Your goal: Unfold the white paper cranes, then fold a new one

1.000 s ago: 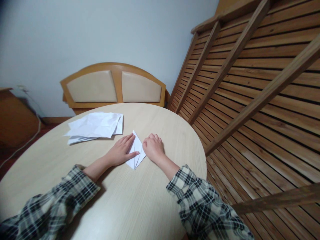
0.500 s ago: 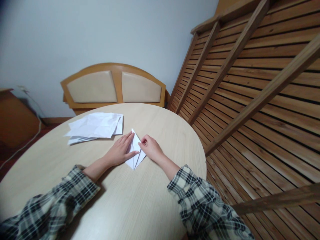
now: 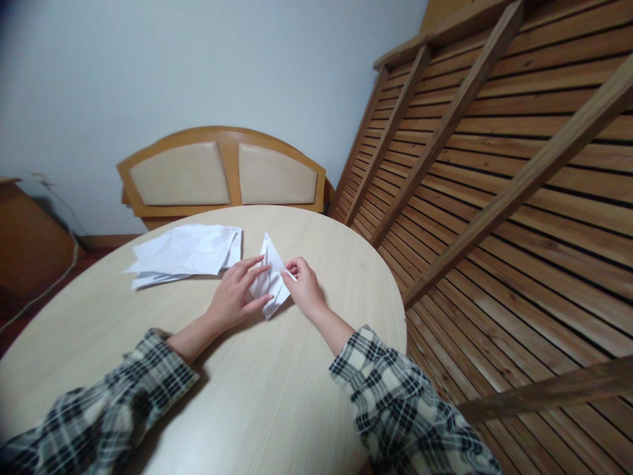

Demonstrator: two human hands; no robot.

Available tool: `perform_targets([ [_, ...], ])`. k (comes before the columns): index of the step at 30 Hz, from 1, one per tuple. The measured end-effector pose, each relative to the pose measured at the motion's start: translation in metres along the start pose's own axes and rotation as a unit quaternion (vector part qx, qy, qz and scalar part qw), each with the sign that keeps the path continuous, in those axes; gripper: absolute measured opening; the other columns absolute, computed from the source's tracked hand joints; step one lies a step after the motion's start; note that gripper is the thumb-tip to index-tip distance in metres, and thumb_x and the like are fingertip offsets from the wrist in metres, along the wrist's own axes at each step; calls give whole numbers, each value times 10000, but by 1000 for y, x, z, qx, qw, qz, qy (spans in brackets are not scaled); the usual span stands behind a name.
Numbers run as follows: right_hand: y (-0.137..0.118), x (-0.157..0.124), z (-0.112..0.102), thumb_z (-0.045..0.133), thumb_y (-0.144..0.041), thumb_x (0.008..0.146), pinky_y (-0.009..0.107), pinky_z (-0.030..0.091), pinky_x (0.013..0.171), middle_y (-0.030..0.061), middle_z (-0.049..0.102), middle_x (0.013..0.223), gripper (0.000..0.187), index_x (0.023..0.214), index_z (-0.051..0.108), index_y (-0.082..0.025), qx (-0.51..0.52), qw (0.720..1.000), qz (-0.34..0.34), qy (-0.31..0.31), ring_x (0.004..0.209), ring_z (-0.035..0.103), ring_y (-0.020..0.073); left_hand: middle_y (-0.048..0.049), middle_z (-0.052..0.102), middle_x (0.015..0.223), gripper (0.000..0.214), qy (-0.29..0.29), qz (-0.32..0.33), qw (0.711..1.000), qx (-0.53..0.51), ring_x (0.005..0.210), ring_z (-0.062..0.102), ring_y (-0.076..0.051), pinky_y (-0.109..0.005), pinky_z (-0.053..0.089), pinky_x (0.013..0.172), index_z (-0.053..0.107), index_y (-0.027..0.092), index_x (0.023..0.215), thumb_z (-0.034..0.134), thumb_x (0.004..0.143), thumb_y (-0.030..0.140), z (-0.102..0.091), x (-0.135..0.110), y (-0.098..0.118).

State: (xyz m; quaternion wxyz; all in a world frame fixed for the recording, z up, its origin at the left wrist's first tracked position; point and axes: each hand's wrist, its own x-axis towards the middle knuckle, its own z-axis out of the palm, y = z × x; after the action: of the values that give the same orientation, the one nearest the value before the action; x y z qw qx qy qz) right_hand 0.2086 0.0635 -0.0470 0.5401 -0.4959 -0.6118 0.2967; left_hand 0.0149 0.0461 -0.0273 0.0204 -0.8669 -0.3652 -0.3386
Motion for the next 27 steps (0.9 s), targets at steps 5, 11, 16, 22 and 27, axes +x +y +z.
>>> perform_targets([
  [5,-2,4,0,612,-324,777,297,483,673,-7,553,791,177,854,484,-229,41,998,28,23,725,573,165,-183,333,1558,897,-68,38,997,-18,1415,331,-383,-565,291,1154,276,224,1512,649,802,627,8,-3,14],
  [11,-10,1,2,612,-345,781,289,493,662,-14,552,797,211,865,450,-240,124,992,25,-16,729,585,159,-193,258,1592,835,-53,-10,998,-28,1446,292,-377,-578,303,1155,196,210,1538,592,803,220,14,-6,10],
  [16,-22,-5,4,622,-316,800,314,526,747,-2,578,843,196,895,468,-240,104,993,-15,-44,810,607,168,-191,230,1614,896,-36,-24,996,-83,1475,259,-349,-588,283,1171,138,186,1560,495,743,93,20,-8,3],
  [22,-37,-16,5,513,-283,935,393,487,993,51,657,1107,220,1152,541,-260,112,983,-80,-122,1081,623,177,-148,448,1517,609,-3,-94,964,-249,1412,399,-270,-520,295,1187,358,162,1488,389,880,182,29,-5,-9],
  [27,-31,-14,2,523,-224,914,366,517,916,63,645,1114,217,1122,580,-245,21,992,-107,-56,1046,627,179,-152,651,1286,502,30,-273,898,-343,1214,578,-322,-552,419,1080,580,125,1274,436,905,434,35,-7,-23],
])
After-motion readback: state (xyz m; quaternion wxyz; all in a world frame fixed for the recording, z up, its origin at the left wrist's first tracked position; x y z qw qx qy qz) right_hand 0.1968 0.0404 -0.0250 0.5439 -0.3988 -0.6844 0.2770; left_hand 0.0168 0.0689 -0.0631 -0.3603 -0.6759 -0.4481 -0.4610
